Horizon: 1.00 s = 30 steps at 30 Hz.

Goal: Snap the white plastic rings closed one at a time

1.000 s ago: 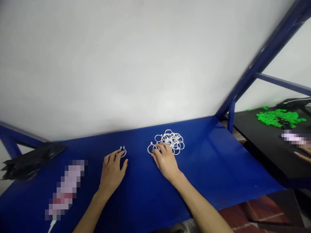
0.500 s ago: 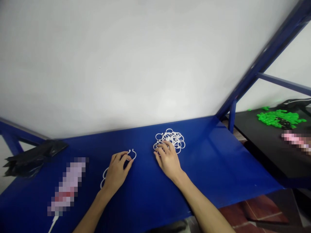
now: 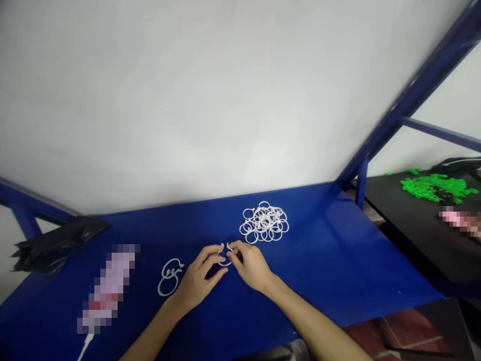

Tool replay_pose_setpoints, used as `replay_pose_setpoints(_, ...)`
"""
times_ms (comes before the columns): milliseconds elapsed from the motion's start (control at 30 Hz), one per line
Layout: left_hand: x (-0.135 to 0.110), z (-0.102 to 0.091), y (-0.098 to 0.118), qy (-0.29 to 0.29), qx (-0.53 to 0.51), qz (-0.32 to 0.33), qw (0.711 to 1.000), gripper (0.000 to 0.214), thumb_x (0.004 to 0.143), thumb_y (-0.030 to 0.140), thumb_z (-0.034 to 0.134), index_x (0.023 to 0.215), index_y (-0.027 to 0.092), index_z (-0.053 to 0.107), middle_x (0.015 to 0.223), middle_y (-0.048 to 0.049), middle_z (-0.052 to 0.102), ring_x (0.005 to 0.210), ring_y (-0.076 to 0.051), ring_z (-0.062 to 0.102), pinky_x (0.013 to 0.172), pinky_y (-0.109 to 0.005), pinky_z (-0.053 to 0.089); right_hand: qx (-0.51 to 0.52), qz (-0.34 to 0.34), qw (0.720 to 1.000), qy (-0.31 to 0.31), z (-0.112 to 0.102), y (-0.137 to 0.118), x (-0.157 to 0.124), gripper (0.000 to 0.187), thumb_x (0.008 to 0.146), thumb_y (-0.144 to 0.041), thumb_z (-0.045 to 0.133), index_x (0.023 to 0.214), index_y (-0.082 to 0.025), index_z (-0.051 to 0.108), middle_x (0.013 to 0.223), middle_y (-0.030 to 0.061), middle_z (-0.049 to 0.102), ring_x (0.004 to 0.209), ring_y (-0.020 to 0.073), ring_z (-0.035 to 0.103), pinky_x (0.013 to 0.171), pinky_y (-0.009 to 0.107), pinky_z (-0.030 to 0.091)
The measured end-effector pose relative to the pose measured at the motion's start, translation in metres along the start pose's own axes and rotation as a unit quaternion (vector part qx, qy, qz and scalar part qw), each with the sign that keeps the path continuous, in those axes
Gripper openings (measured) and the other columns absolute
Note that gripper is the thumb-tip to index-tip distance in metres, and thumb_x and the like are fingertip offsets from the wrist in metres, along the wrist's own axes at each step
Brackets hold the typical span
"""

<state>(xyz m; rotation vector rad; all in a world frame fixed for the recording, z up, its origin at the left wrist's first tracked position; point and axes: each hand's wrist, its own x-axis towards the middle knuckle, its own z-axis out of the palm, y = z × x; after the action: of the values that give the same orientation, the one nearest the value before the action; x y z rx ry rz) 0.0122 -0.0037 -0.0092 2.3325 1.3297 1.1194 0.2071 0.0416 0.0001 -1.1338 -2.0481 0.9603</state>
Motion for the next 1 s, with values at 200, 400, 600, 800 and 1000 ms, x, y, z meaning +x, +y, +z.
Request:
replay_pose_setpoints(200,0.003,-0.002,0.001,0.016,-0.068,-0.096,0.993,0.029,0.098,0.024,0.053,0.127,0.025,0.057,0.117,-0.0074,0.065,0.099,-0.018,0.069,0.087,-0.035,0.06,0.008,-0.07,0.997,-0.017,-0.004,0.001,-0.001,0.021,0.104,-0.033,0.049,0.1,-0.021,0.066,0.088,0.0025,0.071,0.081,0.0161,0.067,0.077,0.027,0.052)
replay_pose_setpoints(400,0.009,-0.007,0.003,-0.02,-0.104,-0.121,0.987,0.017,0.094,0.018,0.056,0.081,0.022,0.065,0.085,0.0003,0.067,0.078,-0.013,0.065,0.074,-0.027,0.055,-0.036,-0.154,0.984,-0.083,-0.005,-0.001,-0.003,0.031,0.107,-0.03,0.038,0.097,-0.02,0.066,0.086,0.0037,0.069,0.077,0.0153,0.061,0.072,0.027,0.05)
replay_pose_setpoints(600,0.003,0.001,-0.002,0.005,-0.065,-0.1,0.993,0.013,0.091,0.014,0.059,0.084,0.022,0.065,0.083,0.0013,0.068,0.079,-0.015,0.065,0.076,-0.029,0.054,-0.083,-0.225,0.966,-0.095,-0.006,-0.002,-0.004,0.037,0.108,-0.026,0.031,0.092,-0.019,0.064,0.084,0.0052,0.068,0.075,0.0173,0.057,0.073,0.03,0.049)
replay_pose_setpoints(800,0.004,-0.008,-0.009,0.033,0.064,-0.094,0.993,0.023,0.091,0.031,0.067,0.112,0.023,0.062,0.096,-0.0035,0.071,0.091,-0.021,0.067,0.083,-0.037,0.054,-0.099,-0.196,0.974,-0.047,-0.003,-0.004,-0.001,0.029,0.107,-0.025,0.038,0.103,-0.02,0.066,0.097,0.0066,0.071,0.085,0.0178,0.062,0.078,0.032,0.053)
replay_pose_setpoints(1000,0.004,-0.026,-0.011,0.049,0.351,-0.185,0.917,0.047,0.094,0.055,0.054,0.115,0.015,0.065,0.117,-0.0194,0.064,0.097,-0.032,0.062,0.079,-0.044,0.051,-0.219,-0.121,0.951,0.182,-0.029,0.02,0.013,0.024,0.104,-0.026,0.047,0.109,-0.021,0.07,0.096,0.0092,0.068,0.089,0.0231,0.059,0.081,0.04,0.051)
